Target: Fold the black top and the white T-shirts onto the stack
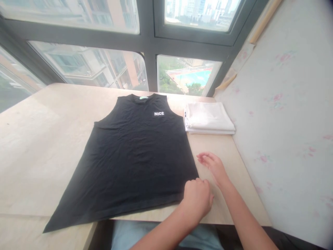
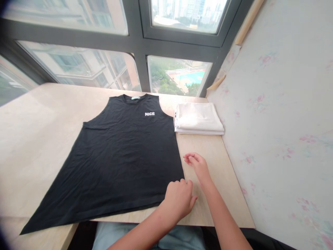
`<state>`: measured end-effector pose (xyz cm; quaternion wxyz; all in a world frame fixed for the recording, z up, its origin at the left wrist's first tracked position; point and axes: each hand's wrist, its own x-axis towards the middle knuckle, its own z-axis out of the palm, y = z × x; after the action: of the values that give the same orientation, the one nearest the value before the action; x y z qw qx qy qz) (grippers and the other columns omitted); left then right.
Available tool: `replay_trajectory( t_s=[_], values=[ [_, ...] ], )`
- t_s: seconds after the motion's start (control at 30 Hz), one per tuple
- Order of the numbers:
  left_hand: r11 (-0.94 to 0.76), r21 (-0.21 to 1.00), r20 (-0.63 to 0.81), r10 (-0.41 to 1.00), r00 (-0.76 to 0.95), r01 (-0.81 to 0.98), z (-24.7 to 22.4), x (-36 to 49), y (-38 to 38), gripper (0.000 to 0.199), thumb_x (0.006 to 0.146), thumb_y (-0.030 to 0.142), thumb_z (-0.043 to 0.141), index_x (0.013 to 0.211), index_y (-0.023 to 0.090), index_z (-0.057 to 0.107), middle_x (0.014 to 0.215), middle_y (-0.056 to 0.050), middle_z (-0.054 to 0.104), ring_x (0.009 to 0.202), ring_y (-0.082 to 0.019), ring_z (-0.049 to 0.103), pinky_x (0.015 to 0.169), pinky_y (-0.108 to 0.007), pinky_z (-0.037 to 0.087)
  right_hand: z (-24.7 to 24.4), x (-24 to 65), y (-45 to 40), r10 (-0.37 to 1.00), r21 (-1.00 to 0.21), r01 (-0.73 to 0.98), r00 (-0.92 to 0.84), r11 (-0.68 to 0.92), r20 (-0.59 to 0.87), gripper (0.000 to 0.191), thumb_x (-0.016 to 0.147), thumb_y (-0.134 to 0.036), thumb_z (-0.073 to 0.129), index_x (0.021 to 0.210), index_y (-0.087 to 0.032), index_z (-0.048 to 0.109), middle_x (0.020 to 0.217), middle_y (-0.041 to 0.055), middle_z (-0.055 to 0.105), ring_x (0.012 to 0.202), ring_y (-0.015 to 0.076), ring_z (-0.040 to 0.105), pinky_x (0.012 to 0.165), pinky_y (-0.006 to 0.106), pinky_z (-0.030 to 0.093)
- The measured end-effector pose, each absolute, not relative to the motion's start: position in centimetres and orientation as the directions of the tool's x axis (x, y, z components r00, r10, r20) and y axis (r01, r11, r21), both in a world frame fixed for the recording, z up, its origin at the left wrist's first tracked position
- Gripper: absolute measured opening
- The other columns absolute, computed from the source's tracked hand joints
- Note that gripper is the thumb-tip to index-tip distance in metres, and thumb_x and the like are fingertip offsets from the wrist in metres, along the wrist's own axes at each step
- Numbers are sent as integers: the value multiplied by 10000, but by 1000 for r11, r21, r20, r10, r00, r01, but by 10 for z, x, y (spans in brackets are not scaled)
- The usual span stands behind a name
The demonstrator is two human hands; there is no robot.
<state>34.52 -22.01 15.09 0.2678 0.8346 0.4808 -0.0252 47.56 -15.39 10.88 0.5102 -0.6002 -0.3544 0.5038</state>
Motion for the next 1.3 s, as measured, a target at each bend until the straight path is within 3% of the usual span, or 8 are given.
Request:
replay_trajectory(
  t_s=[0.1,0.23,0.33,0.5,0.9,1.03,1.13,1.3],
  values=[
    [-377,450,-331,771,544,809,148,342,-212,226,874,310,558,986,126,628,865,-160,683,805,-310,704,674,-385,508,140,461,-103,992,-909,401,105,-111,-74,265,839,-392,578,941,-185,709,960,84,751,921,223,705,902,400,545],
    [-360,461,-362,759,542,811,144,336,-208,183,802,171,563,974,134,614,864,-150,689,791,-302,705,636,-353,488,188,414,-9,988,-350,927,-155,136,-26,291,925,-290,484,1119,-253,699,1098,51,732,1026,219,674,911,346,513],
    [-355,486,-345,762,548,799,141,333,-211,275,784,162,565,1058,142,586,872,-140,685,773,-298,699,619,-350,482,201,382,56,980,-81,986,-155,146,-123,318,922,-233,502,1181,-206,685,1222,121,681,1155,269,621,938,371,497],
    [-313,561,-334,762,555,767,134,330,-216,313,756,167,569,1068,147,574,896,-141,678,772,-306,687,620,-368,486,182,363,111,970,42,997,-55,67,-238,323,816,-242,664,1098,-96,720,1162,216,677,1173,333,607,962,428,481],
    [-257,709,-215,808,548,656,152,289,-224,244,832,223,485,1053,207,587,944,-87,685,815,-266,671,655,-347,481,182,364,120,960,59,998,-19,37,-278,365,804,-222,628,1129,-80,715,1138,222,691,1062,310,664,881,388,524],
    [-139,801,-121,915,386,582,161,252,-244,249,866,195,459,1061,271,592,892,-18,698,793,-193,665,674,-289,469,203,338,124,968,-49,989,-146,139,-202,404,833,-214,586,1225,-170,677,1226,139,677,1112,271,641,918,345,503],
    [-36,821,-114,968,225,570,160,216,-261,227,889,183,438,1020,268,602,767,8,674,668,-143,638,620,-245,456,205,302,125,953,-134,965,-247,226,-174,323,846,-212,566,1127,-195,722,1194,91,697,1114,249,639,931,305,488],
    [101,666,-143,990,-6,739,134,166,-280,258,948,236,412,1122,254,603,793,-4,694,645,-147,669,604,-237,486,176,254,114,931,-222,944,-293,246,-216,299,888,-273,514,997,-112,740,1002,149,738,945,246,691,828,290,518]
  ],
)
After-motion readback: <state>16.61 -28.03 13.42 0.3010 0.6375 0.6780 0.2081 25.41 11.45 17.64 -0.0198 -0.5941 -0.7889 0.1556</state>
